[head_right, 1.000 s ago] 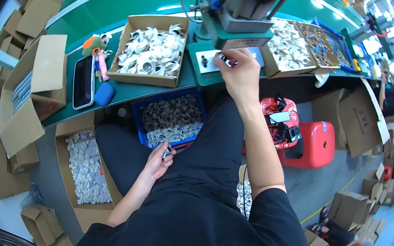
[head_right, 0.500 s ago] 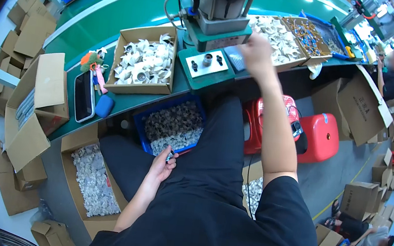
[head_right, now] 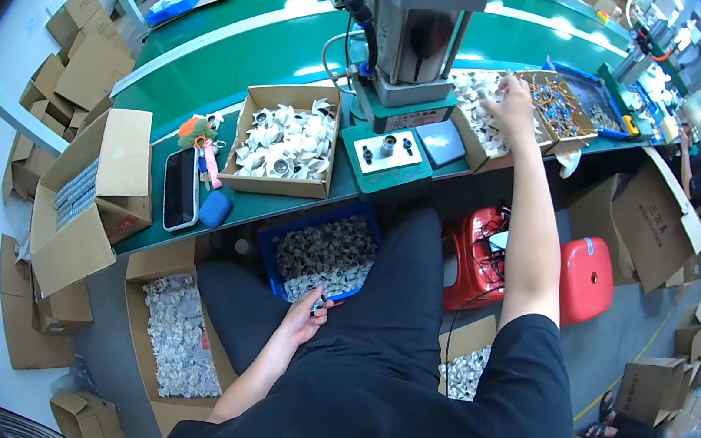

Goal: Assembling small electronic components using a manual press machine at a production workbench.

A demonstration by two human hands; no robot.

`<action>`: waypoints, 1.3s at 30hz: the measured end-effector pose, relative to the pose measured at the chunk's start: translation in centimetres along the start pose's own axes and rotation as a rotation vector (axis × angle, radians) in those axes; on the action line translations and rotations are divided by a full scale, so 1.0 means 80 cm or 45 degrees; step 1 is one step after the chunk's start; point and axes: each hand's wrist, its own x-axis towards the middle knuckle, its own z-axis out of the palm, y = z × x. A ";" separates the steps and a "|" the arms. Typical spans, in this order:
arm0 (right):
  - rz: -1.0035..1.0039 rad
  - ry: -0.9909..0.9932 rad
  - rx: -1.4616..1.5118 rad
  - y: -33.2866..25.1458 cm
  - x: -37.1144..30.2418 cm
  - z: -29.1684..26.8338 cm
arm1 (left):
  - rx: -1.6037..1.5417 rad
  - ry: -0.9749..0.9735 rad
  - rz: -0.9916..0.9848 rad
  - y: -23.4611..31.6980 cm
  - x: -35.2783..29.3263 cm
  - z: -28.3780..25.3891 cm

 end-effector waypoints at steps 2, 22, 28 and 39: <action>0.025 -0.032 0.020 0.007 -0.002 -0.005 | -0.016 0.005 -0.018 0.001 -0.002 0.004; 0.087 0.293 0.098 -0.046 -0.036 -0.044 | 0.008 -0.006 -0.024 0.005 0.000 0.006; 0.296 -0.416 1.099 -0.113 -0.081 -0.015 | 0.052 -0.013 -0.013 0.002 0.001 0.000; 0.426 -0.931 0.990 -0.197 -0.078 -0.011 | 0.040 -0.022 -0.009 0.006 -0.003 0.003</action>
